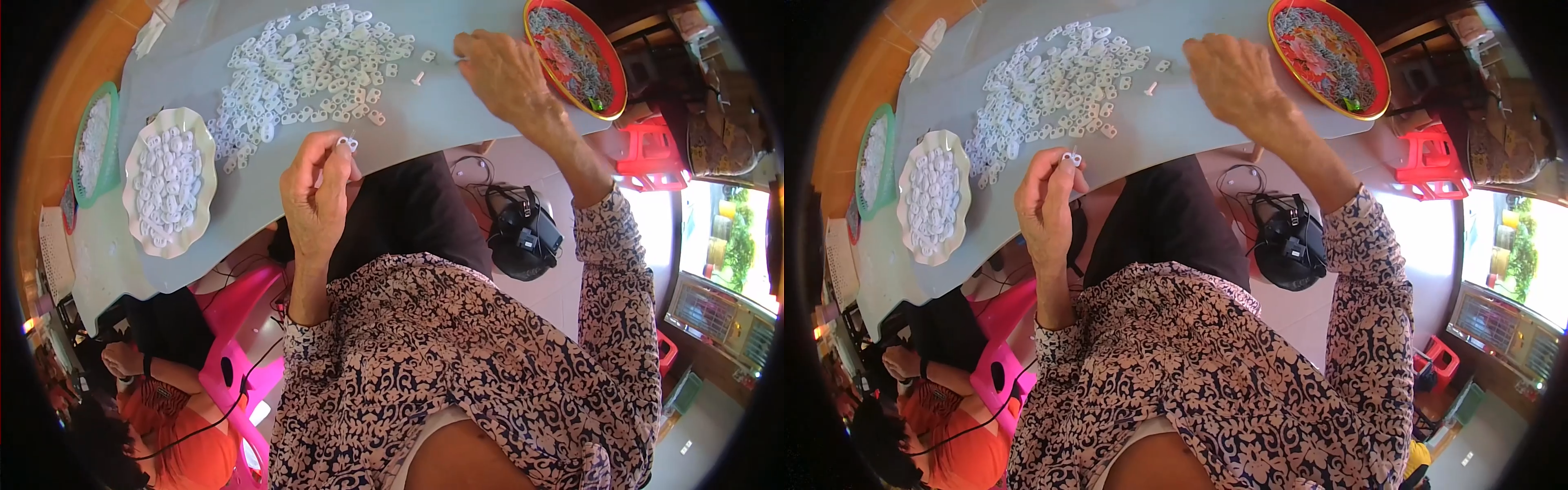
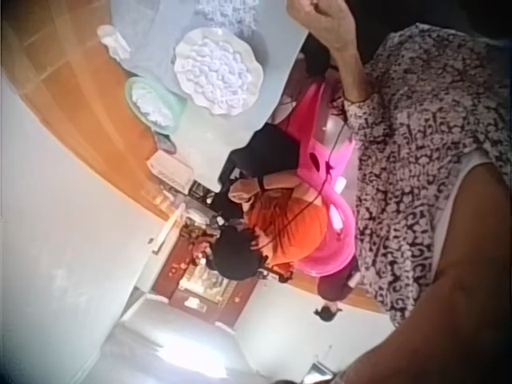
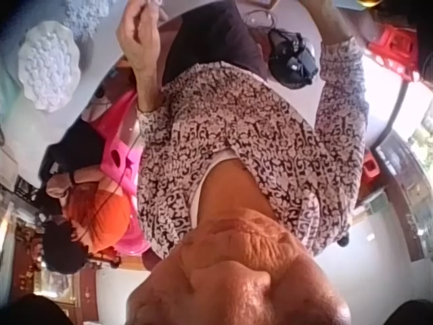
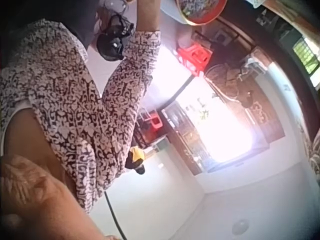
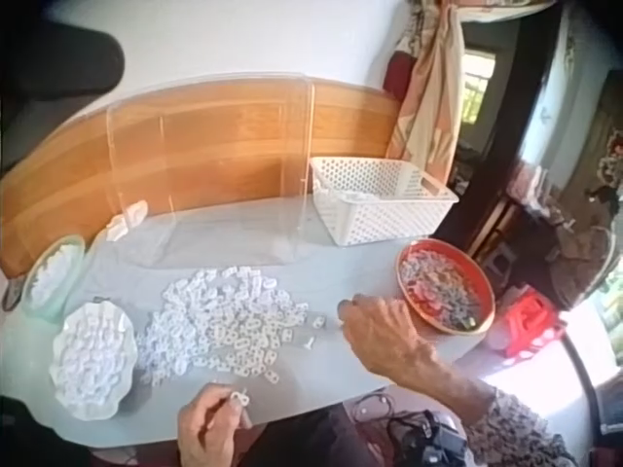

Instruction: Assembling small white plastic components manually at a table.

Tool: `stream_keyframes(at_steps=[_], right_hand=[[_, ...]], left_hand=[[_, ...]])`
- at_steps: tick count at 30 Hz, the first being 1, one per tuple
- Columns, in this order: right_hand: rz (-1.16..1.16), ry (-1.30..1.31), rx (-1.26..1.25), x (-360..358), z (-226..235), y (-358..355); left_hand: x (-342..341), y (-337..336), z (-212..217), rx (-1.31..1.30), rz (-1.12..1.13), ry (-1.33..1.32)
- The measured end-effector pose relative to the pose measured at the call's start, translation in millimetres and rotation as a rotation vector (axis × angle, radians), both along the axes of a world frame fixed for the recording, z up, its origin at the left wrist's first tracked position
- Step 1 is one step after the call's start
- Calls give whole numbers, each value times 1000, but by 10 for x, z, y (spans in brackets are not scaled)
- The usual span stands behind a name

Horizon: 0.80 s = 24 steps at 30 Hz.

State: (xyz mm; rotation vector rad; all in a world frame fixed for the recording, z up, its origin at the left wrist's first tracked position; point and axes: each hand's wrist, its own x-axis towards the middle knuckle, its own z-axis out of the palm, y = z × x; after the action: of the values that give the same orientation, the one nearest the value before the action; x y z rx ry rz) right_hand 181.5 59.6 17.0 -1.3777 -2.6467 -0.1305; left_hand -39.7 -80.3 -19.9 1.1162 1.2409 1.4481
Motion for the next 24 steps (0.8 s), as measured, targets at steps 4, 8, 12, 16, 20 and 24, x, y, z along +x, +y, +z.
stream_keyframes(at_steps=[4,8,12,16,20,24], right_hand=[[110,248,-65,-260,-19,-205],[197,342,-135,-403,-46,-223],[263,455,-205,-534,0,-269],[284,487,-253,-606,-10,-297],[258,509,-252,-641,6,-289],[297,551,-285,-829,42,-290]], left_hand=[[-16,-4,27,-39,5,36],[-3,16,38,-33,16,50],[9,45,38,25,25,41],[-9,32,56,-26,7,-12],[10,31,21,67,41,34],[13,11,69,69,19,44]])
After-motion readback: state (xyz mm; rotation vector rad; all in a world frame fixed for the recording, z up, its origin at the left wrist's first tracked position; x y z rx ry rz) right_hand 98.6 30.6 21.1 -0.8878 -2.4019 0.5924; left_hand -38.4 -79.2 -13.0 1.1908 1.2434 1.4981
